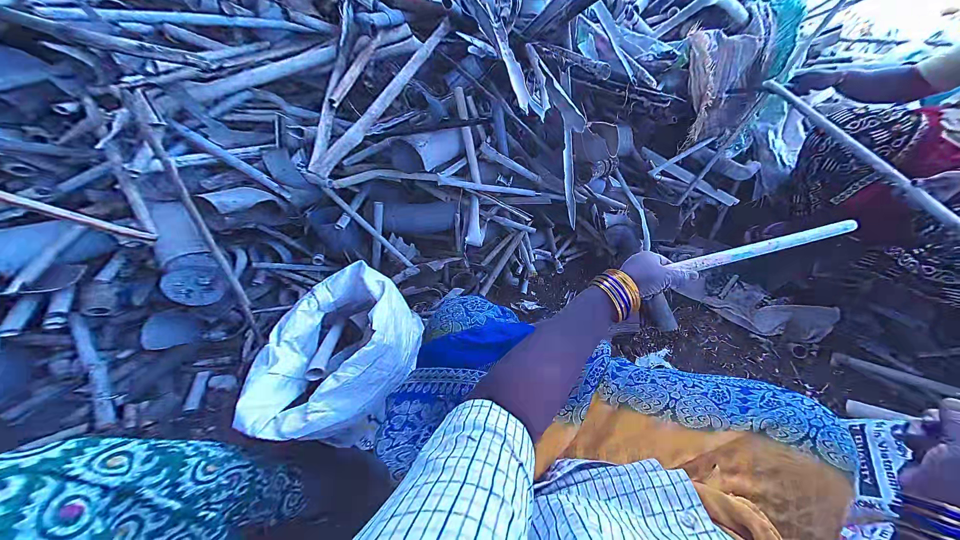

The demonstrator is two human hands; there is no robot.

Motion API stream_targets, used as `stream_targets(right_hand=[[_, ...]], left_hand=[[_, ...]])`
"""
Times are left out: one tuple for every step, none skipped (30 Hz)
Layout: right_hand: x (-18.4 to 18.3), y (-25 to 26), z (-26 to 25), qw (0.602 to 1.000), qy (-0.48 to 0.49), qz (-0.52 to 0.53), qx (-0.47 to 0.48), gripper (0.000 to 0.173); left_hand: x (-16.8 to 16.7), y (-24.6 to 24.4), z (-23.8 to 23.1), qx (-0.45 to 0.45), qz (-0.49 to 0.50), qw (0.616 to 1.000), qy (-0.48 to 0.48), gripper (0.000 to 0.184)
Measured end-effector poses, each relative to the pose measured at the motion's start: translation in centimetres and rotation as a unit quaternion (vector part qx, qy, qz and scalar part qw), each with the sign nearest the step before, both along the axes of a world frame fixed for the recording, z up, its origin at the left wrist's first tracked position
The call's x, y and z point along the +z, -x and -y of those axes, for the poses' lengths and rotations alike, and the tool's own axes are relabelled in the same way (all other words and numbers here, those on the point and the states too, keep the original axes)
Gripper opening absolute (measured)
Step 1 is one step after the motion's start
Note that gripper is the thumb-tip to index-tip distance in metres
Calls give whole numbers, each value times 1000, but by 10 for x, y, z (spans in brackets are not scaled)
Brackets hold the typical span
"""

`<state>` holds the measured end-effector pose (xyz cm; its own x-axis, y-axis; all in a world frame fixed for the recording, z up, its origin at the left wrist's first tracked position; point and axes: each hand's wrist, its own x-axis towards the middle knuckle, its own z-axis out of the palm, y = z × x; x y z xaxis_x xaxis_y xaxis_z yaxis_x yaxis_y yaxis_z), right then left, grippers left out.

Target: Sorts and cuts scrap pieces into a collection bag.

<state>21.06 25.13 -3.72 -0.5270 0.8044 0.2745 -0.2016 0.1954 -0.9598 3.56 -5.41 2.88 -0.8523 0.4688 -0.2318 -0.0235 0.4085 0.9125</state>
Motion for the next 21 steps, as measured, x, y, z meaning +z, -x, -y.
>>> stream_targets(right_hand=[[-21, 2, 1, 998, -33, 53, 4, 12], [-36, 1, 7, 989, -82, 125, -9, 22], [-41, -3, 15, 976, -124, 177, -12, 39], [-42, -4, 20, 965, -161, 207, -7, 48], [-42, -7, 23, 956, -194, 221, -6, 52], [-43, -10, 25, 948, -221, 230, -9, 53], [-44, -14, 27, 942, -237, 235, -13, 52], [-45, -17, 27, 939, -248, 238, -17, 51], [-46, -20, 27, 936, -256, 241, -21, 50], [-48, -23, 27, 931, -269, 246, -28, 51], [-52, -26, 25, 924, -288, 250, -37, 51], [-55, -27, 24, 915, -307, 257, -45, 51], [-55, -28, 24, 906, -320, 273, -45, 51], [-56, -29, 26, 895, -335, 293, -39, 50], [-55, -29, 28, 881, -356, 312, -28, 49], [-51, -27, 32, 867, -372, 331, -4, 48], [-47, -23, 38, 852, -386, 353, 28, 48], [-45, -18, 43, 833, -404, 373, 62, 48], [-45, -13, 46, 810, -434, 384, 90, 47], [-44, -8, 45, 784, -457, 403, 113, 46], [-44, -1, 41, 768, -472, 418, 115, 46]], left_hand=[[-7, 1, 1, 2, 19, 1000, -8, 40], [-15, 3, 1, 12, 32, 999, -19, 36], [-23, 5, 0, 27, 43, 998, -34, 33], [-28, 10, -2, 35, 58, 997, -45, 33], [-30, 14, -4, 34, 75, 996, -44, 34], [-30, 16, -7, 29, 95, 994, -35, 35], [-29, 18, -9, 24, 107, 994, -30, 35], [-30, 22, -13, 16, 116, 993, -30, 34], [-32, 26, -16, 5, 121, 992, -30, 33], [-37, 32, -19, -10, 120, 992, -28, 34], [-45, 38, -22, -24, 113, 993, -25, 34], [-53, 43, -25, -36, 103, 994, -25, 34], [-64, 47, -28, -43, 95, 994, -29, 33], [-75, 49, -29, -45, 90, 994, -37, 32], [-86, 49, -31, -43, 90, 994, -50, 30], [-97, 48, -32, -39, 88, 993, -64, 28], [-106, 47, -32, -37, 91, 992, -75, 26], [-112, 48, -34, -41, 93, 992, -80, 26], [-117, 50, -36, -53, 91, 991, -80, 27], [-121, 54, -40, -68, 87, 991, -76, 28], [-121, 59, -43, -80, 80, 991, -69, 29]])
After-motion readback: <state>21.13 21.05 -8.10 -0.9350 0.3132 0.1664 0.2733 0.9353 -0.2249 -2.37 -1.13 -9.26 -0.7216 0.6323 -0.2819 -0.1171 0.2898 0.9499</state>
